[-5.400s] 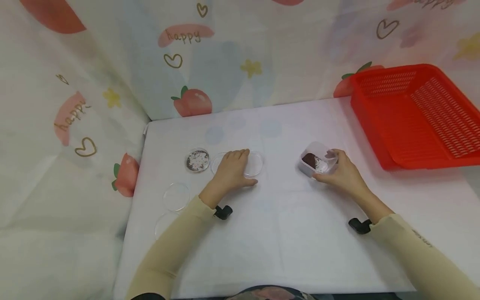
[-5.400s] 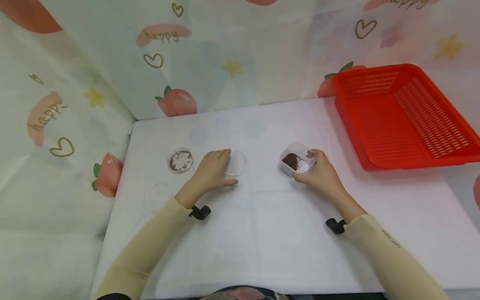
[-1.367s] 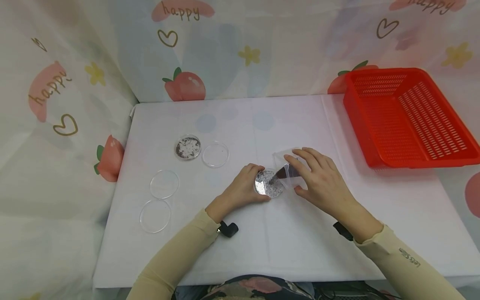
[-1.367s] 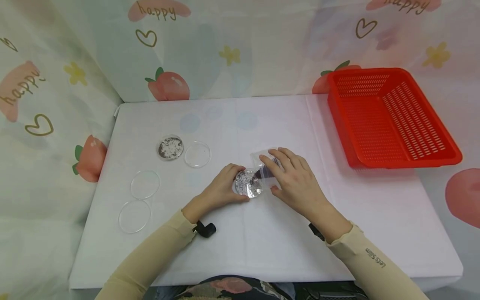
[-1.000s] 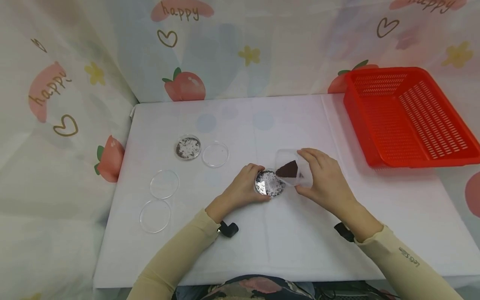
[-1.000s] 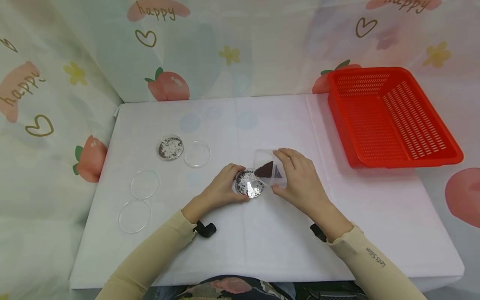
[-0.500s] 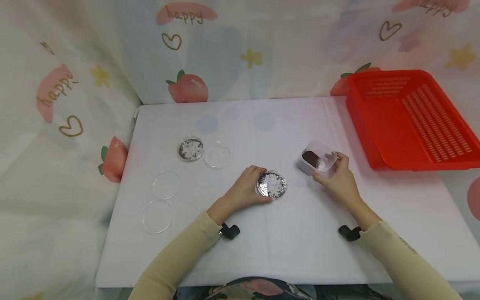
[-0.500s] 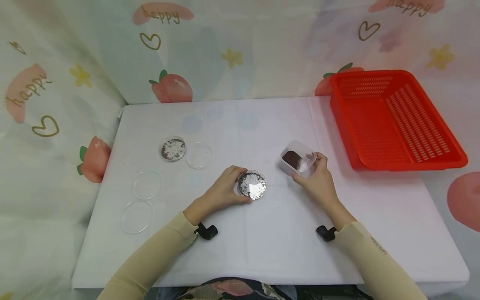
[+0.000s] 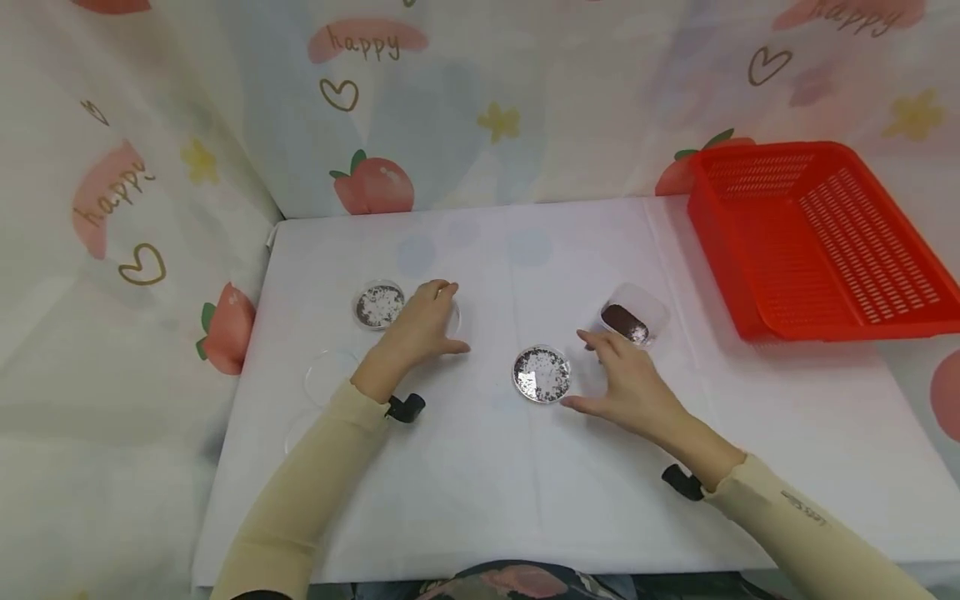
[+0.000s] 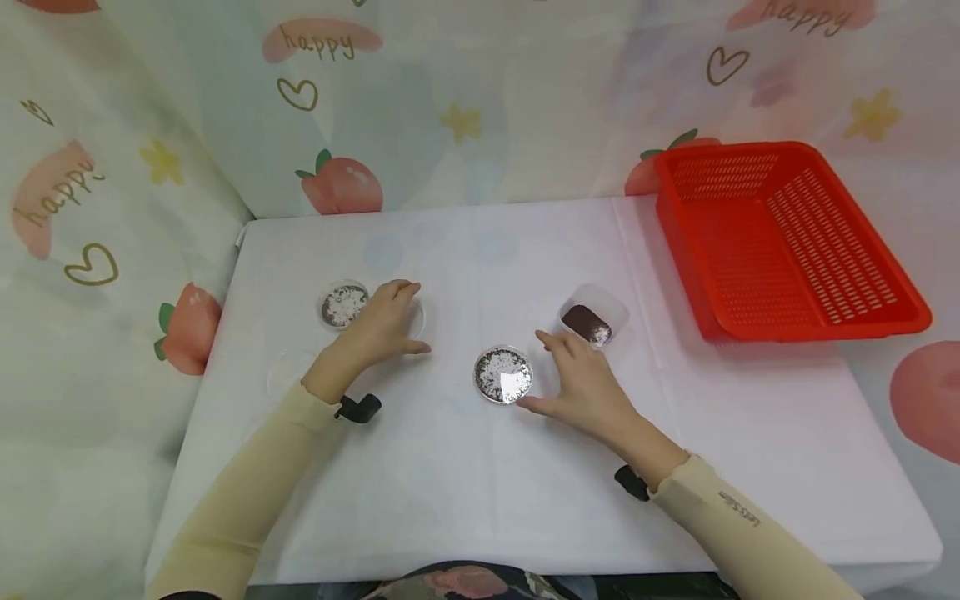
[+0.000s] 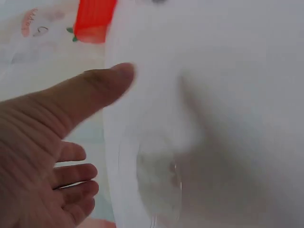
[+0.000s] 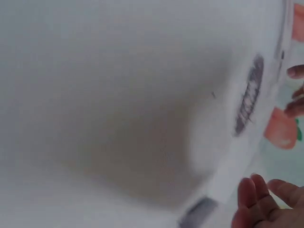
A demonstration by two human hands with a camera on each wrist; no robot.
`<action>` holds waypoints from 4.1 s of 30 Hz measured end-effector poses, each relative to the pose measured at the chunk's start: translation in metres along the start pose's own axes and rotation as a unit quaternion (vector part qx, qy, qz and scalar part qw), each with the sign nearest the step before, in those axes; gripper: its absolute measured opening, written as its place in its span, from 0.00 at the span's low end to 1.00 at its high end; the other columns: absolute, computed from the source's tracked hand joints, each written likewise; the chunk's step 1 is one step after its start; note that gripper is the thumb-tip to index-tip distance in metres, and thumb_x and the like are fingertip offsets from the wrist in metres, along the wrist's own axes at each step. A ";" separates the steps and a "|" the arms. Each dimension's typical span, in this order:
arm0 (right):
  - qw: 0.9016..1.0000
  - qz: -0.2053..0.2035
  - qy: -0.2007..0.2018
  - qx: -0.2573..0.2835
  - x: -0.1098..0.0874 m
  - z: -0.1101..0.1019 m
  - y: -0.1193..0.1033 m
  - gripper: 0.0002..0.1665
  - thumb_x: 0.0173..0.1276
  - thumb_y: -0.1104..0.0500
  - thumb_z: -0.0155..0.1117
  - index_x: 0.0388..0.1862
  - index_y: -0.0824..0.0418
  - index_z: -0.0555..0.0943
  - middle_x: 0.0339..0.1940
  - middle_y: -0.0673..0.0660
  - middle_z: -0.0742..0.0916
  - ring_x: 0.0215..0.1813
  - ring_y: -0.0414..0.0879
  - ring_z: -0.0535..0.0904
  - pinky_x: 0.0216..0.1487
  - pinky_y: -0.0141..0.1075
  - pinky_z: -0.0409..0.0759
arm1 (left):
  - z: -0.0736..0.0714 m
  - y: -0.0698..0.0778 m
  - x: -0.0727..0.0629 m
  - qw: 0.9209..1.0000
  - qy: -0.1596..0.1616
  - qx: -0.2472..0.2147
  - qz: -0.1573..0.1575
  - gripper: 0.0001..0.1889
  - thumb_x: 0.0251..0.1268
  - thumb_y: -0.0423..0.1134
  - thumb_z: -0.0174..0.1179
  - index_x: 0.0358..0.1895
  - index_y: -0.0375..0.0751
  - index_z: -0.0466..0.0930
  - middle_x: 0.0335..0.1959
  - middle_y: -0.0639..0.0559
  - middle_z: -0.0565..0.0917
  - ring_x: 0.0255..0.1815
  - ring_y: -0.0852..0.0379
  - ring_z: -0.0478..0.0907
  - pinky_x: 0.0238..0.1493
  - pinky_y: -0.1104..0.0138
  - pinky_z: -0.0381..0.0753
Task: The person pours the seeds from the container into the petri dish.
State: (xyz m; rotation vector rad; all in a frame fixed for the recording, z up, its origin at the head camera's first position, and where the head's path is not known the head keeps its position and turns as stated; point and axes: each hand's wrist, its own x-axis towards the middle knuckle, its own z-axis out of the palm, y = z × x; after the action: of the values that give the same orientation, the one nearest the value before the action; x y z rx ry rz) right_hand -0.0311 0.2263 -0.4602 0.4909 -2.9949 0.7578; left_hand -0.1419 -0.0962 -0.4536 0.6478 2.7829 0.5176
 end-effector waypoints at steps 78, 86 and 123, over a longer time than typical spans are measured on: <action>0.995 -0.032 -0.094 0.002 0.025 0.034 0.016 0.63 0.41 0.35 0.86 0.71 0.65 0.72 0.77 0.64 0.70 0.82 0.67 0.55 0.80 0.69 0.41 | 0.089 0.071 -0.009 0.975 0.049 -0.102 0.192 0.39 0.51 0.55 0.78 0.68 0.55 0.75 0.73 0.52 0.74 0.72 0.50 0.73 0.65 0.51 0.76; 0.995 -0.027 -0.097 0.007 0.026 0.034 0.019 0.64 0.42 0.34 0.85 0.72 0.65 0.72 0.78 0.62 0.70 0.83 0.65 0.55 0.80 0.68 0.44 | 0.090 0.067 -0.009 0.977 0.027 -0.091 0.192 0.41 0.55 0.61 0.75 0.73 0.58 0.71 0.79 0.56 0.67 0.75 0.54 0.70 0.67 0.53 0.71; 0.993 -0.030 -0.112 0.005 0.027 0.035 0.017 0.64 0.42 0.35 0.85 0.71 0.67 0.71 0.79 0.62 0.68 0.84 0.62 0.54 0.80 0.68 0.46 | 0.085 0.068 -0.012 0.970 0.081 -0.160 0.163 0.47 0.48 0.51 0.80 0.72 0.41 0.67 0.71 0.45 0.71 0.72 0.49 0.68 0.74 0.58 0.70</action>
State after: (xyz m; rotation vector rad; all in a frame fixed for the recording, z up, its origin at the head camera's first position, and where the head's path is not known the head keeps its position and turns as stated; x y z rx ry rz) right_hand -0.0595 0.2167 -0.4967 0.7073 -3.1634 0.7629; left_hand -0.0794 -0.0209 -0.5029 1.0290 2.6536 1.1025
